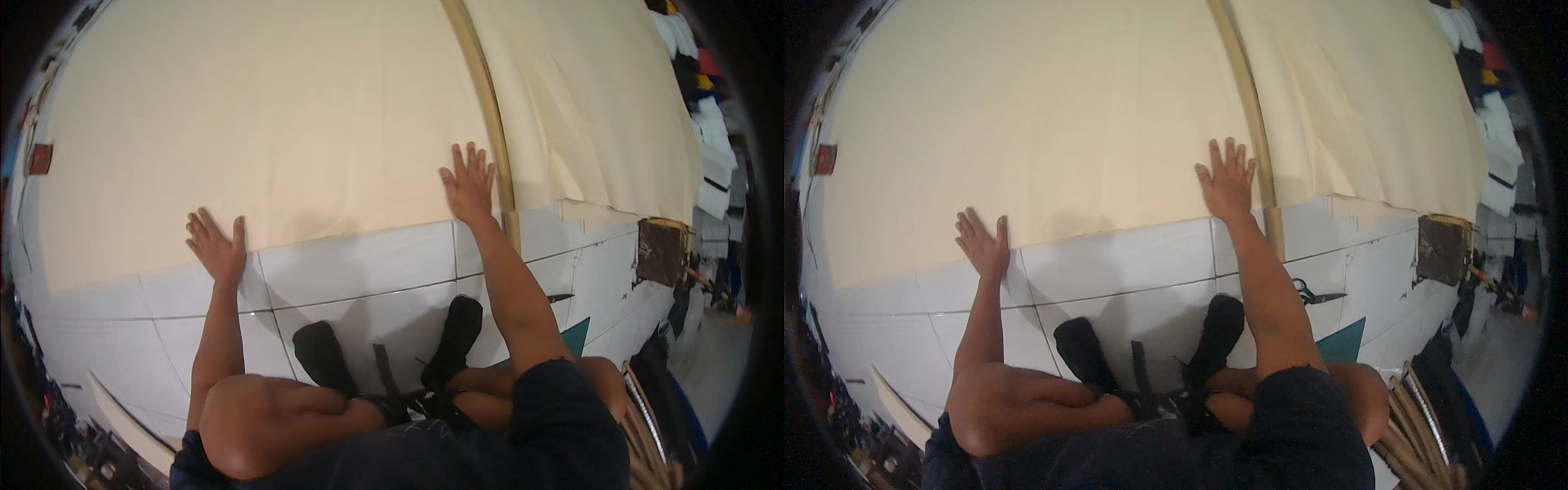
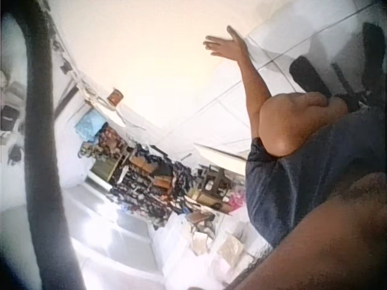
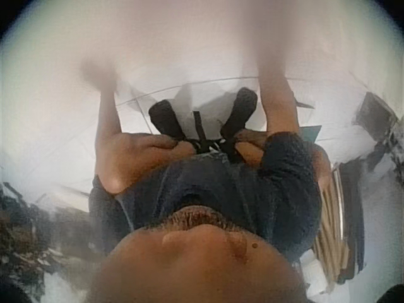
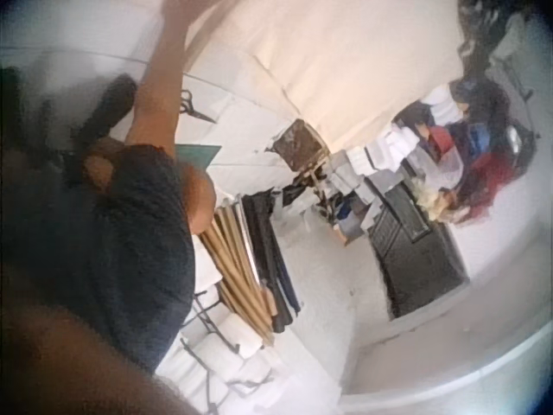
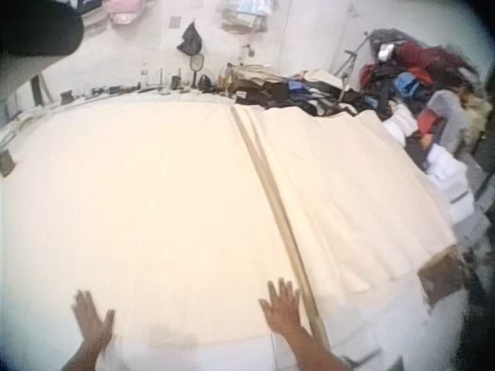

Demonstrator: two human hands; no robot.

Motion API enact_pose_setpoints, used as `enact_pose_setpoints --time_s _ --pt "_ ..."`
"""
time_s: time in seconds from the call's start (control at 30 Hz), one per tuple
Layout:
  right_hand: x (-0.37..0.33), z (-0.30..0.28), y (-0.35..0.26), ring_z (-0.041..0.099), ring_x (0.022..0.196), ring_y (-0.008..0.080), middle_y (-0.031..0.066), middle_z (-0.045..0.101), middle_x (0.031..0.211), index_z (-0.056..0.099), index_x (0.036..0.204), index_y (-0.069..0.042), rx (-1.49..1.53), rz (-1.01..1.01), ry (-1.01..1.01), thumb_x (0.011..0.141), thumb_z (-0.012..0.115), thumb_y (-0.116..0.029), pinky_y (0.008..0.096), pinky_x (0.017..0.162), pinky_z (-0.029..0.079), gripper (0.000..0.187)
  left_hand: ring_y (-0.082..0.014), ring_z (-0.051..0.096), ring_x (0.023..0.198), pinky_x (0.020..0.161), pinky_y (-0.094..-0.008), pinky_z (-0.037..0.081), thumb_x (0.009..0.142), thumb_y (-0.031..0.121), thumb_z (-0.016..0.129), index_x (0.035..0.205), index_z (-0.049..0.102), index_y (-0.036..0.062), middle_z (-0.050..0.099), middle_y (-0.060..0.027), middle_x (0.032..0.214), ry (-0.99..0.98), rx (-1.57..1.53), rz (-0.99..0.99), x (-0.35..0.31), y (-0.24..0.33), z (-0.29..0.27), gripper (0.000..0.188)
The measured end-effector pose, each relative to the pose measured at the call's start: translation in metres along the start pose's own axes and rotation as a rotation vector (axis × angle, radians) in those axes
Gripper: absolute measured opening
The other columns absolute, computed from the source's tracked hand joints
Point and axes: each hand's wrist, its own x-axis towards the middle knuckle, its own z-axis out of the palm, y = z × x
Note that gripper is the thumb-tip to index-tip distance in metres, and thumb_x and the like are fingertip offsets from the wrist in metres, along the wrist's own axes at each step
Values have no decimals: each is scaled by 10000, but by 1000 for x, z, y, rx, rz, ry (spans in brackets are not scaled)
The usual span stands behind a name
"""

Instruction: The person unfolds a large piece of beige fabric on the floor, smooths it out, and then folds it into a smaller rectangular shape. They then place a long wooden dowel on top of the folded fabric.

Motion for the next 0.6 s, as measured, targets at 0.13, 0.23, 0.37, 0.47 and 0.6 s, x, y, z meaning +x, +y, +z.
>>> enact_pose_setpoints --time_s 0.13,0.23,0.37,0.47,0.6 --pt "-10 4 3 118 1442 378 180 167 1559 264 1498 -140 40 -39 33 981 329 -525 544 1157 74 648 -409 141 1432 1149 -545 86 891 569 513 1476 226 -12 183 -261 1532 8 -17 4 -3 -7 2 873" --pt "-11 4 6 144 1433 387 185 191 1551 291 1487 -137 7 -54 68 978 350 -515 544 1156 84 637 -413 154 1427 1146 -548 95 882 559 534 1472 232 -20 189 -265 1529 25 -13 19 -4 -7 3 880" --pt "-12 -3 3 181 1424 385 203 248 1527 353 1458 -120 66 -76 121 950 455 -486 532 1156 117 635 -427 158 1422 1142 -557 97 872 544 560 1465 240 -30 192 -275 1525 39 -49 32 -6 -6 2 885" --pt "-4 -9 12 305 1362 379 204 382 1440 421 1407 -106 168 -93 167 928 528 -441 515 1127 207 594 -432 154 1422 1142 -561 91 865 546 568 1464 245 -32 185 -282 1525 40 -36 41 -5 -9 5 892" --pt "1 -35 36 503 1105 346 163 550 1139 543 1174 -58 -53 296 476 835 680 -335 471 950 394 459 -456 162 1413 1132 -590 75 832 568 590 1459 259 -35 189 -296 1519 49 -51 25 0 -2 3 930"
